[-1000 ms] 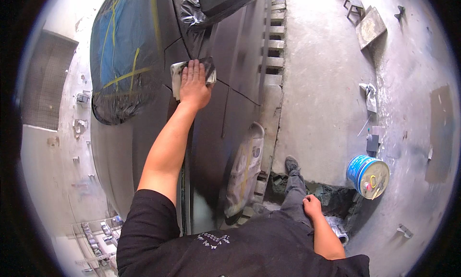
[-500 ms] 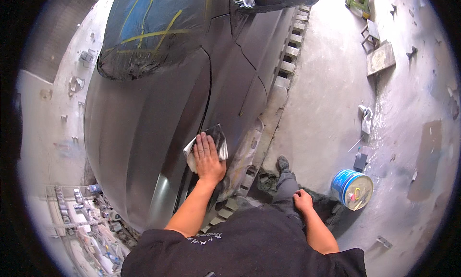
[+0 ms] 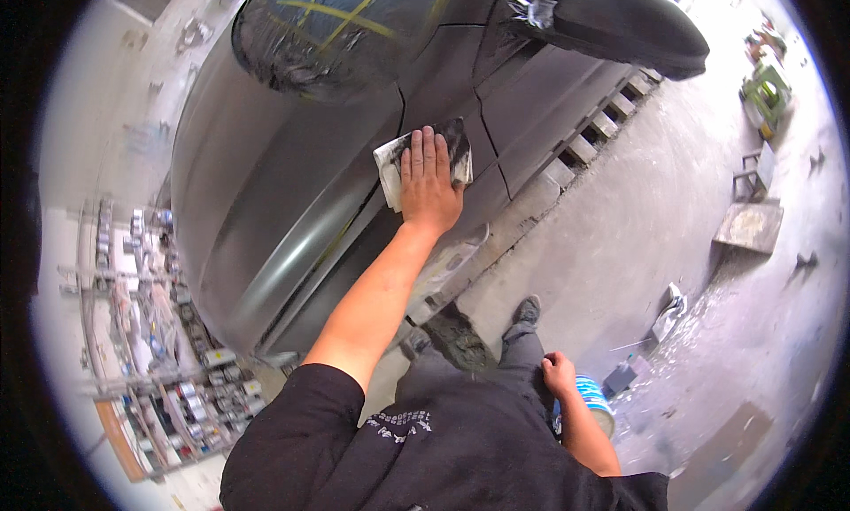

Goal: The person sands various panels of a car by hand, including the hood, fender, and side mirror, using a piece of sandpaper. They move the paper in a back-and-forth motion across the surfaces, some of which are masked with tape and newspaper.

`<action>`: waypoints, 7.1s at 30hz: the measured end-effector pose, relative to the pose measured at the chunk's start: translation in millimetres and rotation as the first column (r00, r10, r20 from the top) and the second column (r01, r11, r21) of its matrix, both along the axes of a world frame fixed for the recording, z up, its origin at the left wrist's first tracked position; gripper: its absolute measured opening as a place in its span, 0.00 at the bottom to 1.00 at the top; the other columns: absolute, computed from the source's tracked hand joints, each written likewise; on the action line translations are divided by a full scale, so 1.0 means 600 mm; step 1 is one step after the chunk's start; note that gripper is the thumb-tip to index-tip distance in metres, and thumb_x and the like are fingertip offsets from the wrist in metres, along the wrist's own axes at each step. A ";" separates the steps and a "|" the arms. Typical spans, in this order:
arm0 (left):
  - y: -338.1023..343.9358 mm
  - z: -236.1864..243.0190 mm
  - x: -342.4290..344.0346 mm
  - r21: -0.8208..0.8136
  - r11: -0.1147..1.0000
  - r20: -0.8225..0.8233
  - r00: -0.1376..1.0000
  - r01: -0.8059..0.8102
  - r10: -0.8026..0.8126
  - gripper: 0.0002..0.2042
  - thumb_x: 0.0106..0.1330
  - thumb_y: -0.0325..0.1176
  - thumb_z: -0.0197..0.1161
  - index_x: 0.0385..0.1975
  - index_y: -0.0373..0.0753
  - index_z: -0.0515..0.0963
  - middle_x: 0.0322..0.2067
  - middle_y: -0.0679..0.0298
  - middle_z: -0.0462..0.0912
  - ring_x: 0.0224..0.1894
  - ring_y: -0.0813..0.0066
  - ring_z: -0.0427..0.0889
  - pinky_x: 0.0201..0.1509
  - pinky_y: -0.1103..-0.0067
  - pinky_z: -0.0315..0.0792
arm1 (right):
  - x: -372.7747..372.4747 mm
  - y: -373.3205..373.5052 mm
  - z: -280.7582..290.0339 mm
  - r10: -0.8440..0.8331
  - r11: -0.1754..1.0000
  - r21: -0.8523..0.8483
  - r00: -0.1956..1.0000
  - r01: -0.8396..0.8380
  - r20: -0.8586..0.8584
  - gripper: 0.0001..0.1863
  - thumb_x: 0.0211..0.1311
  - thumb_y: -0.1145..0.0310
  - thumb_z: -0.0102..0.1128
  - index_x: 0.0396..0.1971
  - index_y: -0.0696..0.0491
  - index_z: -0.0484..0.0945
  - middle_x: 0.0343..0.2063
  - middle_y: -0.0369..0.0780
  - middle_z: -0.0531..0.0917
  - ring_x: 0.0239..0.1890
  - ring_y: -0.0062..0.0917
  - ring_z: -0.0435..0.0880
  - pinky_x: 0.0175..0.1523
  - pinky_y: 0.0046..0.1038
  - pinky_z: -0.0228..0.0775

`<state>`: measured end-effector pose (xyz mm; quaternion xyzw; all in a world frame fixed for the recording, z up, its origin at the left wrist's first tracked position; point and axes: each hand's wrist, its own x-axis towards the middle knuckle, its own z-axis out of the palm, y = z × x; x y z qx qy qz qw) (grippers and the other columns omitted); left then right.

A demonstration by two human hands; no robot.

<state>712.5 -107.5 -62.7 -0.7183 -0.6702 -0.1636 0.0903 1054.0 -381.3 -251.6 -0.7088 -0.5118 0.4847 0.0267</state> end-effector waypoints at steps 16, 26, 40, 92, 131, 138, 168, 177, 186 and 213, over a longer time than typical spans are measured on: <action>-0.356 -0.065 -0.148 -0.218 0.617 0.264 0.563 -0.756 0.783 0.45 0.53 0.33 0.65 0.68 0.22 0.47 0.72 0.37 0.39 0.75 0.41 0.34 0.76 0.55 0.30 | 0.101 0.192 0.011 0.617 0.787 -0.068 0.783 -0.614 0.072 0.16 0.56 0.60 0.59 0.37 0.56 0.84 0.35 0.47 0.86 0.42 0.39 0.86 0.48 0.37 0.76; -0.409 -0.137 -0.181 -0.035 0.583 0.348 0.537 -0.812 0.768 0.47 0.44 0.32 0.66 0.69 0.31 0.55 0.71 0.48 0.52 0.76 0.52 0.45 0.76 0.58 0.40 | 0.035 0.335 0.043 0.892 0.443 -0.083 0.430 -0.893 0.137 0.18 0.62 0.53 0.58 0.43 0.50 0.82 0.44 0.46 0.84 0.50 0.42 0.82 0.53 0.38 0.74; -0.624 -0.171 -0.467 -0.021 0.066 0.880 0.013 -0.998 0.475 0.35 0.71 0.38 0.53 0.70 0.24 0.47 0.72 0.38 0.43 0.74 0.45 0.46 0.77 0.64 0.40 | -0.158 0.339 0.136 0.950 0.157 -0.218 0.087 -0.963 0.299 0.17 0.60 0.52 0.53 0.30 0.51 0.80 0.34 0.46 0.83 0.46 0.45 0.81 0.48 0.41 0.75; -0.484 -0.231 -0.327 -0.142 -0.315 0.912 -0.247 -0.938 0.326 0.34 0.75 0.47 0.41 0.67 0.20 0.49 0.70 0.34 0.44 0.74 0.40 0.42 0.76 0.59 0.36 | -0.105 0.363 0.129 0.983 0.162 -0.250 0.134 -0.955 0.126 0.18 0.63 0.55 0.55 0.45 0.52 0.80 0.44 0.45 0.83 0.48 0.40 0.81 0.53 0.37 0.73; -0.227 -0.242 -0.125 -0.470 -0.297 0.876 -0.397 -0.831 -0.274 0.40 0.75 0.53 0.41 0.68 0.18 0.42 0.70 0.33 0.45 0.74 0.47 0.45 0.77 0.67 0.40 | -0.042 0.436 0.200 0.976 0.194 -0.191 0.169 -0.962 0.139 0.12 0.64 0.63 0.60 0.46 0.46 0.79 0.45 0.41 0.82 0.45 0.36 0.83 0.48 0.32 0.76; -0.381 -0.335 -0.264 -0.496 -0.239 0.770 -0.296 -0.835 -0.565 0.44 0.73 0.61 0.42 0.61 0.12 0.53 0.60 0.31 0.65 0.63 0.47 0.69 0.68 0.67 0.62 | -0.004 0.430 0.180 0.979 0.156 -0.188 0.126 -0.970 0.160 0.12 0.61 0.64 0.61 0.44 0.47 0.80 0.42 0.40 0.84 0.44 0.32 0.84 0.49 0.30 0.76; -0.509 -0.231 -0.334 0.129 -0.096 0.801 0.047 -0.987 0.597 0.39 0.73 0.54 0.41 0.68 0.21 0.49 0.71 0.35 0.42 0.75 0.42 0.39 0.76 0.60 0.35 | -0.007 0.405 0.168 0.960 0.264 -0.216 0.233 -0.940 0.158 0.14 0.66 0.60 0.56 0.45 0.51 0.80 0.45 0.45 0.82 0.46 0.41 0.83 0.51 0.36 0.75; -0.267 -0.140 -0.074 -0.518 0.584 0.343 0.473 -0.625 0.811 0.41 0.54 0.46 0.65 0.67 0.31 0.60 0.72 0.45 0.47 0.76 0.50 0.41 0.76 0.55 0.37 | -0.031 0.401 0.173 0.946 0.315 -0.131 0.300 -0.940 0.124 0.16 0.67 0.60 0.53 0.46 0.54 0.79 0.47 0.47 0.81 0.49 0.43 0.81 0.54 0.38 0.73; -0.400 -0.231 -0.232 0.247 0.003 0.753 0.195 -0.969 0.628 0.40 0.73 0.54 0.45 0.69 0.24 0.46 0.71 0.35 0.44 0.74 0.37 0.40 0.75 0.54 0.37 | 0.040 0.334 0.147 0.915 0.397 -0.023 0.393 -0.918 0.086 0.16 0.64 0.60 0.54 0.42 0.57 0.79 0.41 0.50 0.83 0.46 0.45 0.82 0.52 0.40 0.73; 0.036 -0.028 0.010 -0.351 0.876 -0.543 0.690 0.332 -0.479 0.39 0.49 0.46 0.66 0.66 0.45 0.65 0.70 0.62 0.60 0.73 0.62 0.54 0.75 0.64 0.44 | 0.013 -0.075 -0.028 -0.162 0.980 -0.154 0.949 0.123 -0.269 0.18 0.63 0.61 0.59 0.45 0.59 0.79 0.42 0.51 0.83 0.48 0.42 0.83 0.54 0.35 0.73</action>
